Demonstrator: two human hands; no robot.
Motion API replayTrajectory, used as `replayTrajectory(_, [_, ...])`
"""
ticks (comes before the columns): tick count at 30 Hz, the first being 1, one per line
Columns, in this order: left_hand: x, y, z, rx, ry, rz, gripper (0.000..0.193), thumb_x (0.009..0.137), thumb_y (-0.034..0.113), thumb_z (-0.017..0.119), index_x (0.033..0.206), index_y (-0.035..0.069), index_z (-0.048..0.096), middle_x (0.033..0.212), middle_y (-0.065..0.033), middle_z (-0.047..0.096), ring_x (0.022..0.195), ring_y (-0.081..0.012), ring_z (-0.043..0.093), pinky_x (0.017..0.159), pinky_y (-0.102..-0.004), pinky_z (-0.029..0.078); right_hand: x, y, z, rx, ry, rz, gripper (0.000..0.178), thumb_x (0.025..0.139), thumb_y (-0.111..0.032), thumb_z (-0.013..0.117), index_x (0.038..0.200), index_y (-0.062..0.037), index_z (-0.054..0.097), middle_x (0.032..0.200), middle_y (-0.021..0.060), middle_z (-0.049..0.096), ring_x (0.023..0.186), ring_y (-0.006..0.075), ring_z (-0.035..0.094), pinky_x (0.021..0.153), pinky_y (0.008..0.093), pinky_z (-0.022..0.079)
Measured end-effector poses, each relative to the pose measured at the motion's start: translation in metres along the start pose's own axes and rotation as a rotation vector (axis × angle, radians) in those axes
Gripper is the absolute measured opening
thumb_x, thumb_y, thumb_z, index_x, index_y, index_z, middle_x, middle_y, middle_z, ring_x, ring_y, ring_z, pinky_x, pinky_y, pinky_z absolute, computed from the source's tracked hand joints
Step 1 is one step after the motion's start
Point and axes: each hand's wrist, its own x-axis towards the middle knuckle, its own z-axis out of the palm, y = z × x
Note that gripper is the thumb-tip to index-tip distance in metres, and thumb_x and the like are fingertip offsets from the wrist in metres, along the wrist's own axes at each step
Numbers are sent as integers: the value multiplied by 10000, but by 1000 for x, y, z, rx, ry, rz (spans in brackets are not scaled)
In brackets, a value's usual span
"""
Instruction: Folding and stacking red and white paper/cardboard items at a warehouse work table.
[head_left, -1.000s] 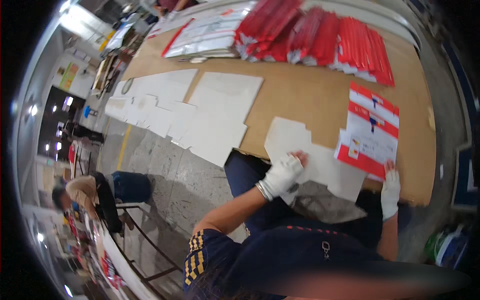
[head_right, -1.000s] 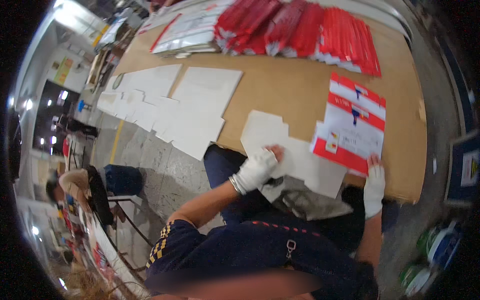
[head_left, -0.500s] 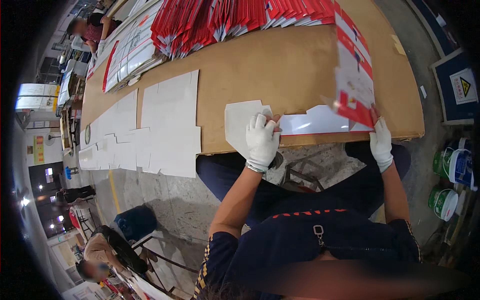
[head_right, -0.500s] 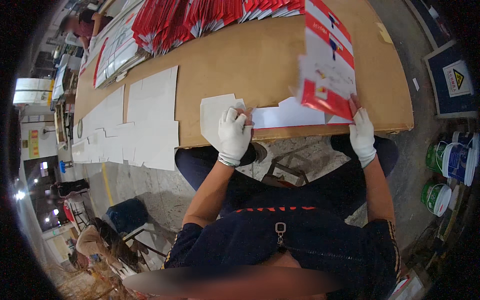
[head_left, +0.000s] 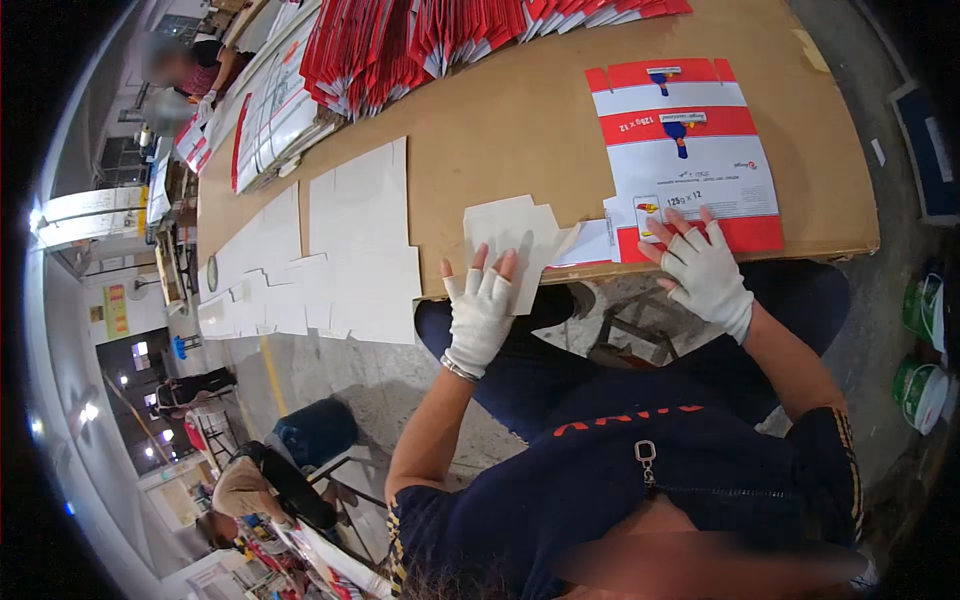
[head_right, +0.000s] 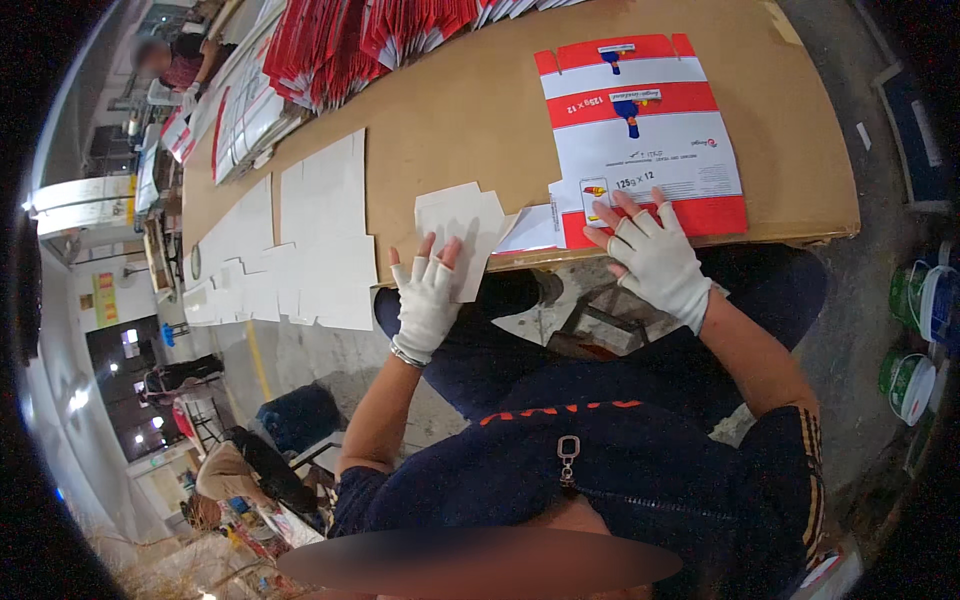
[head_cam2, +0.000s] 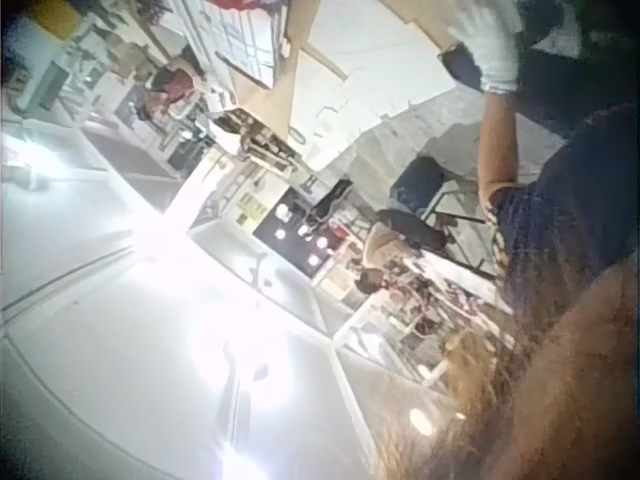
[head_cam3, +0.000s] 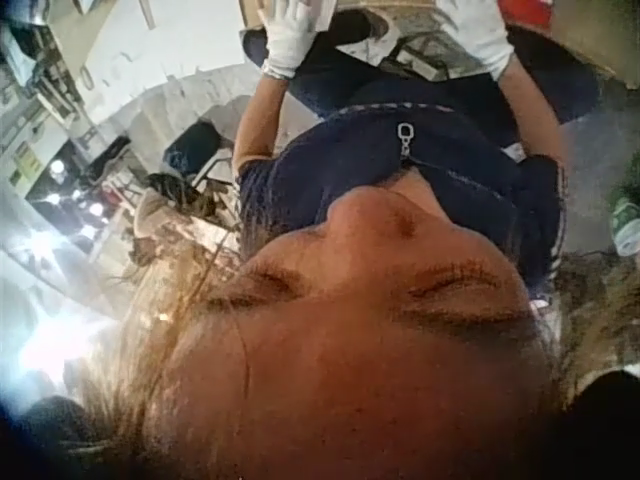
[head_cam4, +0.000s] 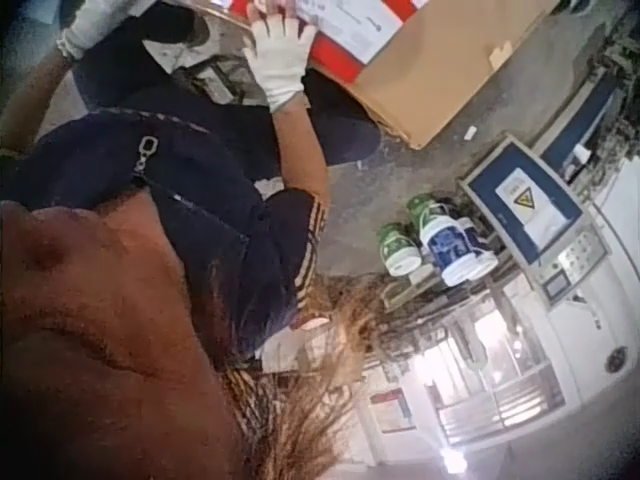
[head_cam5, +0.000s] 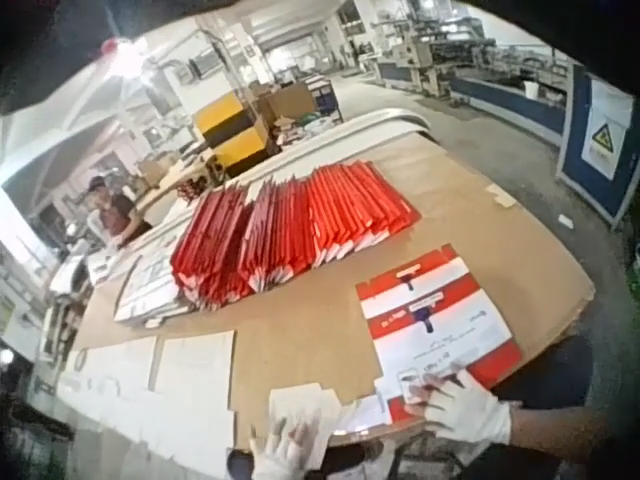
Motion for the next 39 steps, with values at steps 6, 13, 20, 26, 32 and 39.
replayTrajectory(6, [28,17,-18,-1061,394,-681,1019,666,109,813,1480,68,200,1424,-162,405,1339,-278,363,1135,-457,194,-6,4,4,33,11,47,602,762,-290,675,1328,-175,506,1463,71,391,1373,284,317,1113,596,140])
replayTrajectory(13, [66,57,11,-1786,764,-787,455,901,98,601,1290,-21,396,1170,-98,539,1077,-206,511,953,-330,402,0,-3,3,-15,46,52,535,813,-350,620,1313,-187,522,1453,49,410,1350,260,345,1097,574,184])
replayTrajectory(20, [86,68,21,-1064,606,-590,443,878,6,516,1305,-57,418,1205,-248,567,1075,-376,582,899,-408,464,-3,11,0,-212,61,-83,443,878,-225,484,1317,-176,511,1434,59,436,1315,252,405,1066,566,266])
replayTrajectory(26, [85,59,5,-590,249,133,748,829,231,613,1433,-28,254,1525,-224,190,1406,-438,164,1093,-607,169,5,15,2,-300,140,-103,463,907,-238,423,1366,-190,455,1448,26,416,1355,200,352,1021,609,313])
replayTrajectory(32, [94,75,6,-321,107,-9,814,796,433,639,1459,113,292,1530,-194,189,1405,-424,168,1049,-656,199,2,13,14,-260,108,-130,464,903,-247,433,1362,-191,463,1451,22,414,1365,201,339,1011,661,290])
replayTrajectory(39, [98,77,1,-260,-1,-28,736,824,448,605,1455,190,328,1519,-195,216,1386,-434,201,1007,-695,224,0,10,23,-231,109,-121,430,894,-231,435,1312,-163,513,1402,47,467,1347,227,372,1055,674,216])
